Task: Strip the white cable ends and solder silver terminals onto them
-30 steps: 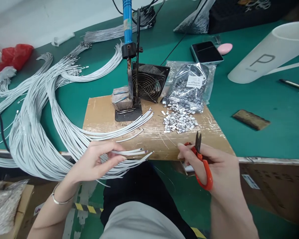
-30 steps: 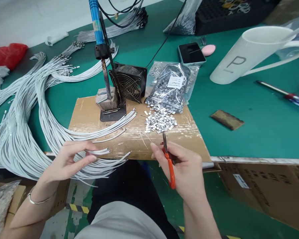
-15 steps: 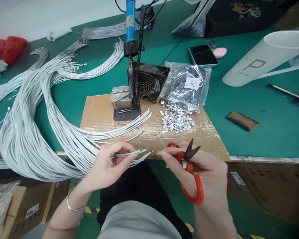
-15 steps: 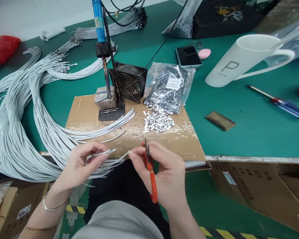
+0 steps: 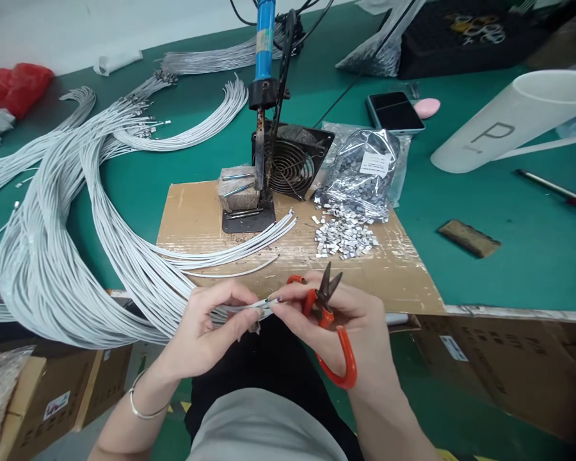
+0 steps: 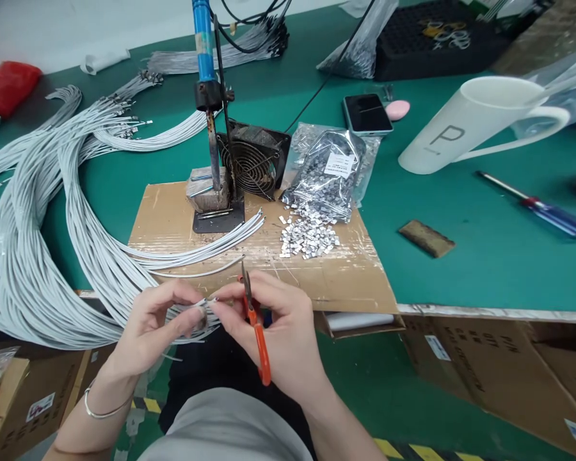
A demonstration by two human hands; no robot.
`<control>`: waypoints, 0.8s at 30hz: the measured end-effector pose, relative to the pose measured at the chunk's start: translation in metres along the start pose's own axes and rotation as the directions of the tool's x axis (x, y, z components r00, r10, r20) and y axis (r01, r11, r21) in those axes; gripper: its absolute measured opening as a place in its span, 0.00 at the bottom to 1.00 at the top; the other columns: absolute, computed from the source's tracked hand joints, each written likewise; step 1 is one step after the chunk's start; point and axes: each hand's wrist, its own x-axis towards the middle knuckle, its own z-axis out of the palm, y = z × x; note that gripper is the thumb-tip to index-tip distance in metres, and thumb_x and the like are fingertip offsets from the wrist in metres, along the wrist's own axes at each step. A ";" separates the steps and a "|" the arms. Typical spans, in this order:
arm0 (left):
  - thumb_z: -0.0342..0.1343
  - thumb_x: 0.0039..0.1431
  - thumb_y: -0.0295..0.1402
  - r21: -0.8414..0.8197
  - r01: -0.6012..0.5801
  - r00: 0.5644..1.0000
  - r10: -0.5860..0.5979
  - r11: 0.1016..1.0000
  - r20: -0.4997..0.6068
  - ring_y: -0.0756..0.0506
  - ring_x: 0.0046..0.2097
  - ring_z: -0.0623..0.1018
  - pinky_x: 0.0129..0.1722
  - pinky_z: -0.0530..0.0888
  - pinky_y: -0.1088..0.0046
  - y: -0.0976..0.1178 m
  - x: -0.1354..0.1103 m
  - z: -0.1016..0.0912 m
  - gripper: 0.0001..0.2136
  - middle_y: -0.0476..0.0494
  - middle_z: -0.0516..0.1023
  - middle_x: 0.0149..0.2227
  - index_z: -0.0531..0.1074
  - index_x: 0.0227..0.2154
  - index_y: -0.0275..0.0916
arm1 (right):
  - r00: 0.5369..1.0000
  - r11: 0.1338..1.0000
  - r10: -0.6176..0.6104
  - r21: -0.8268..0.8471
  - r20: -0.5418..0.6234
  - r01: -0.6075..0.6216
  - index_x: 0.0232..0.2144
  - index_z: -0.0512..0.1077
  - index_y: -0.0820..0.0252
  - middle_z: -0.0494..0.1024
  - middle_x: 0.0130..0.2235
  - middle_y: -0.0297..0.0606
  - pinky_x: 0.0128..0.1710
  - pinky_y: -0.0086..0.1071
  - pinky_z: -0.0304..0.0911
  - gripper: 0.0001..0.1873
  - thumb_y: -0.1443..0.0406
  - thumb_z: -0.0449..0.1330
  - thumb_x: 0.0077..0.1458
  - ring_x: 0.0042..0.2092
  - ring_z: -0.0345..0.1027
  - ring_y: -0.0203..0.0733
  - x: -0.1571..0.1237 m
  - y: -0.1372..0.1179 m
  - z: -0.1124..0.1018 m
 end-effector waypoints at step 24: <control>0.59 0.72 0.43 -0.110 0.184 0.982 -0.188 0.977 -0.025 0.52 0.27 0.63 0.26 0.58 0.73 -0.005 -0.007 0.002 0.13 0.51 0.70 0.26 0.79 0.36 0.40 | 0.958 0.942 0.221 0.293 -0.184 -0.161 0.18 0.75 0.57 0.71 0.19 0.33 0.23 0.30 0.62 0.15 0.63 0.71 0.53 0.26 0.68 0.39 0.019 0.013 -0.005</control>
